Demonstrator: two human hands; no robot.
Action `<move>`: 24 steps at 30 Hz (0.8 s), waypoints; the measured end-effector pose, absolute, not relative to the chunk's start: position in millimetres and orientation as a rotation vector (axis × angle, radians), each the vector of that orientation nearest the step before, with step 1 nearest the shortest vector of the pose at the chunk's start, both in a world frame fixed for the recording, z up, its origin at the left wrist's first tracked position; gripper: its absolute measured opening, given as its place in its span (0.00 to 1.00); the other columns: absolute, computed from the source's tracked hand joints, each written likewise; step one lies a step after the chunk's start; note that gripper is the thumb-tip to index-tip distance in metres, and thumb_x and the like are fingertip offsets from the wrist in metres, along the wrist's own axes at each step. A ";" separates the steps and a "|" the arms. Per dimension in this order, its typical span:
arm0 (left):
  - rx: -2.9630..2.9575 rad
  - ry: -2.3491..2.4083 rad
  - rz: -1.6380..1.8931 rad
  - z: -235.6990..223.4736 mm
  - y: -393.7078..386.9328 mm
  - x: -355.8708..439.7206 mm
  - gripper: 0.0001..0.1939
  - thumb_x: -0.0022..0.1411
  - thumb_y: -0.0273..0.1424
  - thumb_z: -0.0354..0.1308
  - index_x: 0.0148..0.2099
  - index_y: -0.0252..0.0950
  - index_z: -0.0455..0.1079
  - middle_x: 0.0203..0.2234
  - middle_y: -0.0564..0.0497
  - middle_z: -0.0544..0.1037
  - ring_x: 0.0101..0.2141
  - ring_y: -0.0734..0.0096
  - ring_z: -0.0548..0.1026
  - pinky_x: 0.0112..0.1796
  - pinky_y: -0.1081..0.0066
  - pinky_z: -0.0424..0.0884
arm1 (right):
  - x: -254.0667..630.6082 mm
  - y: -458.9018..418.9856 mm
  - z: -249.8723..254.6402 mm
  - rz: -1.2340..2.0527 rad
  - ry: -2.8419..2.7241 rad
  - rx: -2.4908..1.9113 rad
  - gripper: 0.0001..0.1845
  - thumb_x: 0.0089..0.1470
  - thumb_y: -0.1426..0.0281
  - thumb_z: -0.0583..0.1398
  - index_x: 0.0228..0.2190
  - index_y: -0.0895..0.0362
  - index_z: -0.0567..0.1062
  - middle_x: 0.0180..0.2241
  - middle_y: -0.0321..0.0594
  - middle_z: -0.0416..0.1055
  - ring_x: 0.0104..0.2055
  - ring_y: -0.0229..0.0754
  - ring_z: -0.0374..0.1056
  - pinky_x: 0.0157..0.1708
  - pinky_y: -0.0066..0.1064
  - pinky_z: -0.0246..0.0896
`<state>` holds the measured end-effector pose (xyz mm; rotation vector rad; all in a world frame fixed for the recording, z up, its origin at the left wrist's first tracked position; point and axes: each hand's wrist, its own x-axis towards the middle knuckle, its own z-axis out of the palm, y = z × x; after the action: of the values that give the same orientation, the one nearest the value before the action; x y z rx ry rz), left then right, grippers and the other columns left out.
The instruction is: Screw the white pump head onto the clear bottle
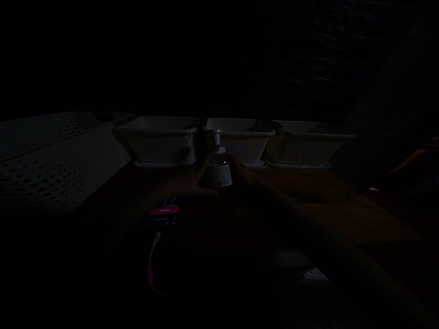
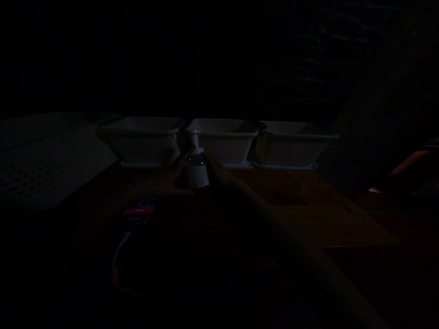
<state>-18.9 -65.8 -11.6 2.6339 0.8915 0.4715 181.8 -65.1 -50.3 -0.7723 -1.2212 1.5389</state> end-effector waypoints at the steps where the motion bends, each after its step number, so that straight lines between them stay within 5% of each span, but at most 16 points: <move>1: 2.641 0.899 0.469 -11.4 -65.9 -19.0 0.63 0.55 0.49 0.65 0.71 0.47 0.18 0.68 0.37 0.53 0.63 0.40 0.62 0.54 0.50 0.69 | 181.9 -65.8 -49.5 1.536 -1.217 -0.773 0.29 0.59 0.48 0.55 0.51 0.55 0.72 0.41 0.45 0.77 0.41 0.49 0.75 0.42 0.44 0.71; 24: 2.604 0.939 0.428 -8.6 -68.0 -19.6 0.62 0.56 0.49 0.65 0.72 0.45 0.20 0.67 0.34 0.55 0.62 0.39 0.64 0.53 0.49 0.69 | 180.4 -65.4 -52.8 1.533 -1.270 -0.614 0.26 0.60 0.51 0.57 0.51 0.55 0.71 0.46 0.45 0.77 0.45 0.49 0.74 0.45 0.44 0.71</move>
<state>-19.6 -68.0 -8.6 2.6035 0.9385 0.4280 180.4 -65.4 -52.8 -0.6141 -1.2700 1.5328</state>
